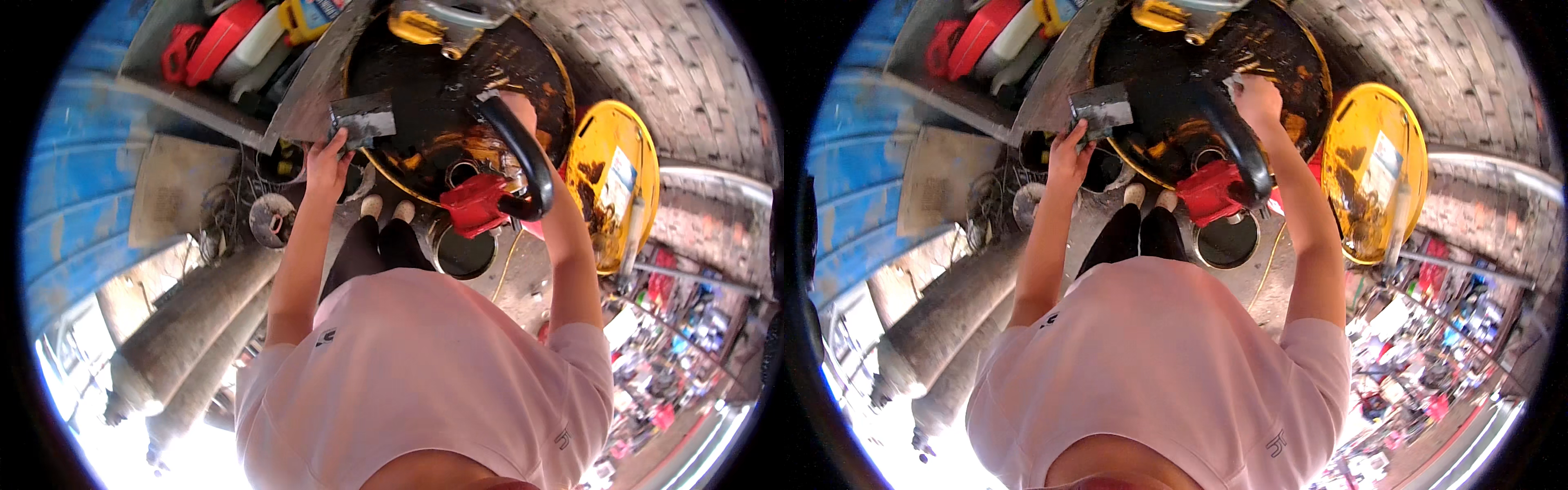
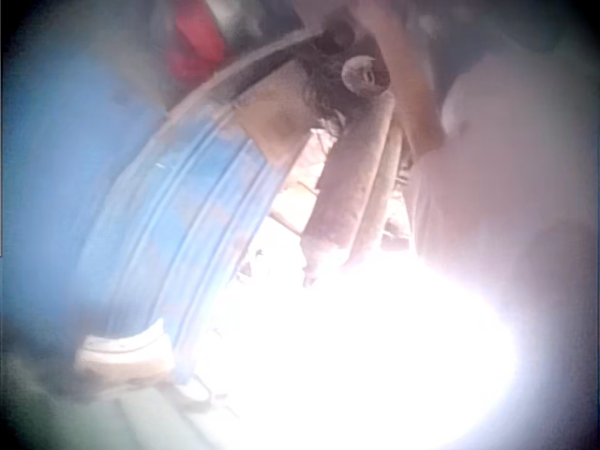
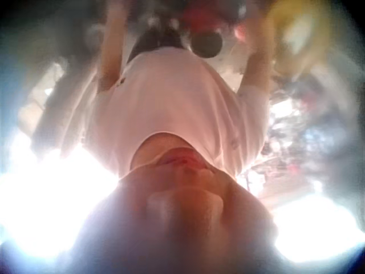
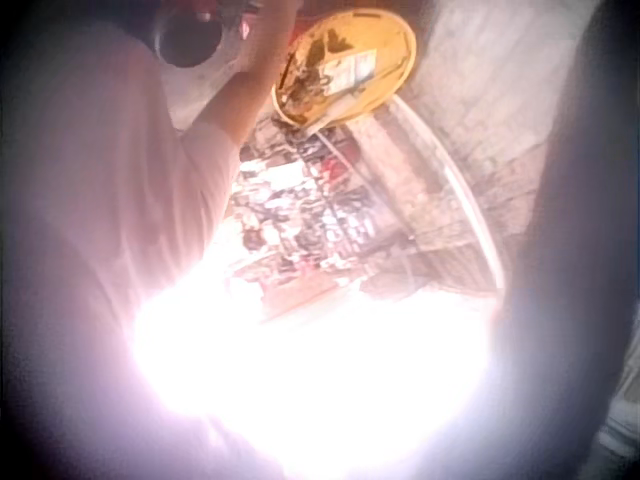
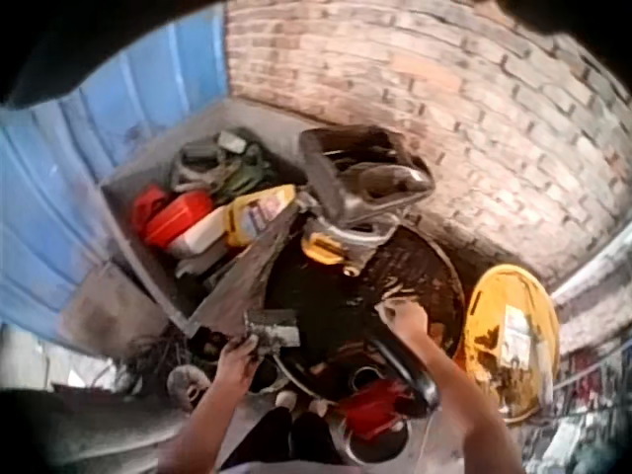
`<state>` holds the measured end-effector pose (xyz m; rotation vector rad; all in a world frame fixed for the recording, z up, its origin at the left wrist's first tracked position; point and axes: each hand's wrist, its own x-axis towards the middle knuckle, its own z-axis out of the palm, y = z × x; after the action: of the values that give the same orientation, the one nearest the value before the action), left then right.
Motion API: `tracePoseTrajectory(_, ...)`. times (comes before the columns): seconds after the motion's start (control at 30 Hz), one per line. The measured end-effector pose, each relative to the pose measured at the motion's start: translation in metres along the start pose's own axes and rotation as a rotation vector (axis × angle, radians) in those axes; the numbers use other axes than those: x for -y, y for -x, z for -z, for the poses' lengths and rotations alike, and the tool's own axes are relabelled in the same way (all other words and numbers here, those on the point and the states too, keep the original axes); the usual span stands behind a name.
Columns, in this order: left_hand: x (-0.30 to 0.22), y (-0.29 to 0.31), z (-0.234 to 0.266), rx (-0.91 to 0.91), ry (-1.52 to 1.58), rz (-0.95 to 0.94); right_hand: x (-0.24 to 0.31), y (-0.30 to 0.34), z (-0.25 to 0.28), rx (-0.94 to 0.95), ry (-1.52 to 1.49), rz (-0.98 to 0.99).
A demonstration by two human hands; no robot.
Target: The person scrapes thick black residue from the top of a yellow and red machine using a red scraper and a metal putty knife. They walk around the cluttered workshop to retrieve a small packet, return to the machine, and continue scraping the surface. The person also lifts a metal cover from the machine and scrapes the inside of a yellow container.
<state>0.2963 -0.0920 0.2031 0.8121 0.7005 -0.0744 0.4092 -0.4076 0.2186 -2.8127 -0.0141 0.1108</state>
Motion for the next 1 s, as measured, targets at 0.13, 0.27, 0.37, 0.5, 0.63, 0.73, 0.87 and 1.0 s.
tracePoseTrajectory(0.13,0.006,-0.003,-0.009,0.038,0.019,-0.011,-0.035,-0.005,0.017,-0.154,-0.052,0.027)
tracePoseTrajectory(0.27,-0.003,0.009,-0.019,0.03,0.029,-0.008,-0.029,-0.005,0.037,0.036,-0.391,-0.184)
tracePoseTrajectory(0.37,-0.001,0.003,-0.015,0.108,0.046,0.042,-0.024,-0.003,0.039,0.059,-0.798,-0.319)
tracePoseTrajectory(0.5,0.004,0.003,-0.026,0.152,0.043,0.075,-0.024,0.001,0.036,0.028,-0.95,-0.386)
tracePoseTrajectory(0.63,0.02,-0.001,-0.043,0.184,0.038,0.198,-0.02,0.004,0.041,0.239,-1.037,-0.296)
tracePoseTrajectory(0.73,0.035,-0.001,-0.074,0.272,0.068,0.288,-0.028,0.006,0.042,0.326,-1.099,-0.352)
tracePoseTrajectory(0.87,0.045,0.005,-0.108,0.343,0.072,0.421,-0.002,0.009,0.039,0.439,-1.02,-0.226)
tracePoseTrajectory(1.0,0.059,-0.002,-0.128,0.369,0.137,0.497,0.02,0.022,0.051,0.569,-1.401,-0.364)
